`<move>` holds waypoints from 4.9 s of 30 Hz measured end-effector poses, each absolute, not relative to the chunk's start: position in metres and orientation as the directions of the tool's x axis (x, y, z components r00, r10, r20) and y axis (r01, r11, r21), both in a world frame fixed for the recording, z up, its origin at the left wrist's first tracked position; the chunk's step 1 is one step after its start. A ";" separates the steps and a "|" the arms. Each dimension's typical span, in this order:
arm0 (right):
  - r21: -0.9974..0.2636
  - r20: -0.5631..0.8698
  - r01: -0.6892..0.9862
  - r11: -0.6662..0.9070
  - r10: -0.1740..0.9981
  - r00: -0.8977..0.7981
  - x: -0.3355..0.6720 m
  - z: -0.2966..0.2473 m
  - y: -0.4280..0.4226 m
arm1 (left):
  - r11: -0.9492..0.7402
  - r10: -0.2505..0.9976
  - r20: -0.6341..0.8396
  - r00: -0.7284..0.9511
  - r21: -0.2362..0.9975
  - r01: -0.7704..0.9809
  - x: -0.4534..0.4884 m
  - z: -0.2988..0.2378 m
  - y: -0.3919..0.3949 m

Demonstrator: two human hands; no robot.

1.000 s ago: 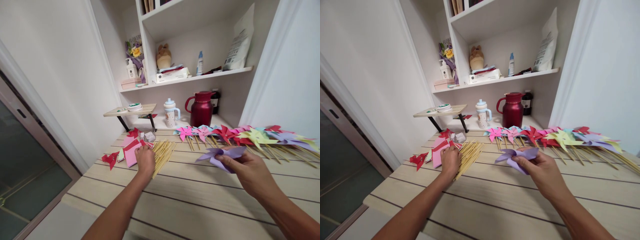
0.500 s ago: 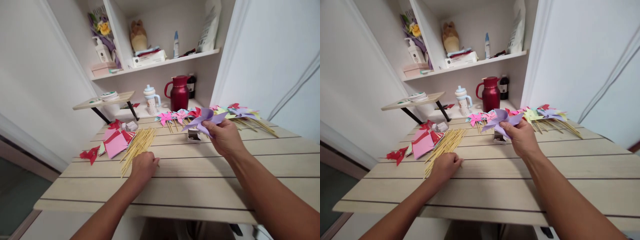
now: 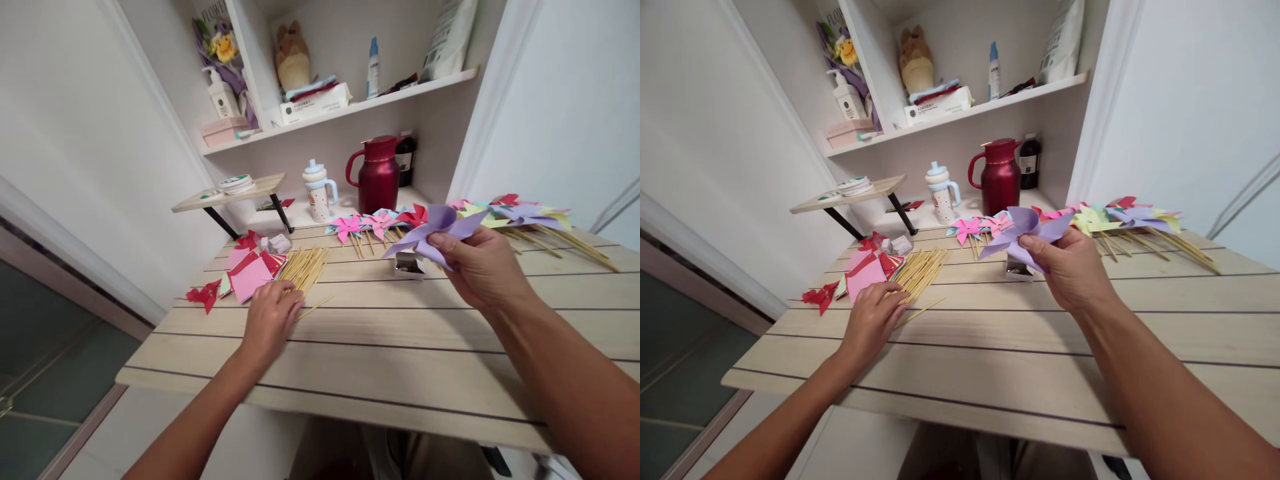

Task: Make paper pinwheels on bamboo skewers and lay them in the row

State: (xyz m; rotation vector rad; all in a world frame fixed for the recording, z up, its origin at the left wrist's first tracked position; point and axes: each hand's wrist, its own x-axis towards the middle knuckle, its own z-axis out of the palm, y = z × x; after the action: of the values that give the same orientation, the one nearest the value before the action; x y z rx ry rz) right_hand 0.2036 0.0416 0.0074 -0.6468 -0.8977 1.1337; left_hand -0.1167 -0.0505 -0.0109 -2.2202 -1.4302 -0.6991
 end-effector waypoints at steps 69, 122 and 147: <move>-0.848 0.229 -0.462 0.260 0.966 0.124 0.192 0.002 0.033 | -0.042 0.974 0.098 0.202 0.963 -0.265 -0.004 -0.023 0.028; -0.381 0.838 0.237 0.894 0.442 -0.321 0.199 0.013 0.019 | -0.629 0.552 0.832 0.062 0.366 0.686 -0.007 -0.009 0.000; -0.387 0.845 0.254 0.886 0.452 -0.288 0.201 0.015 0.014 | -0.640 0.555 0.830 0.064 0.376 0.670 0.003 -0.005 -0.010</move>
State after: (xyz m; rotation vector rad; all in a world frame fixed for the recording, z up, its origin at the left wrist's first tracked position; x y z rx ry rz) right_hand 0.2007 0.0143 0.0151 -0.5229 -1.8843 0.2100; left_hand 0.0027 -0.0099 -0.0046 -2.2110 -1.2790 -1.6382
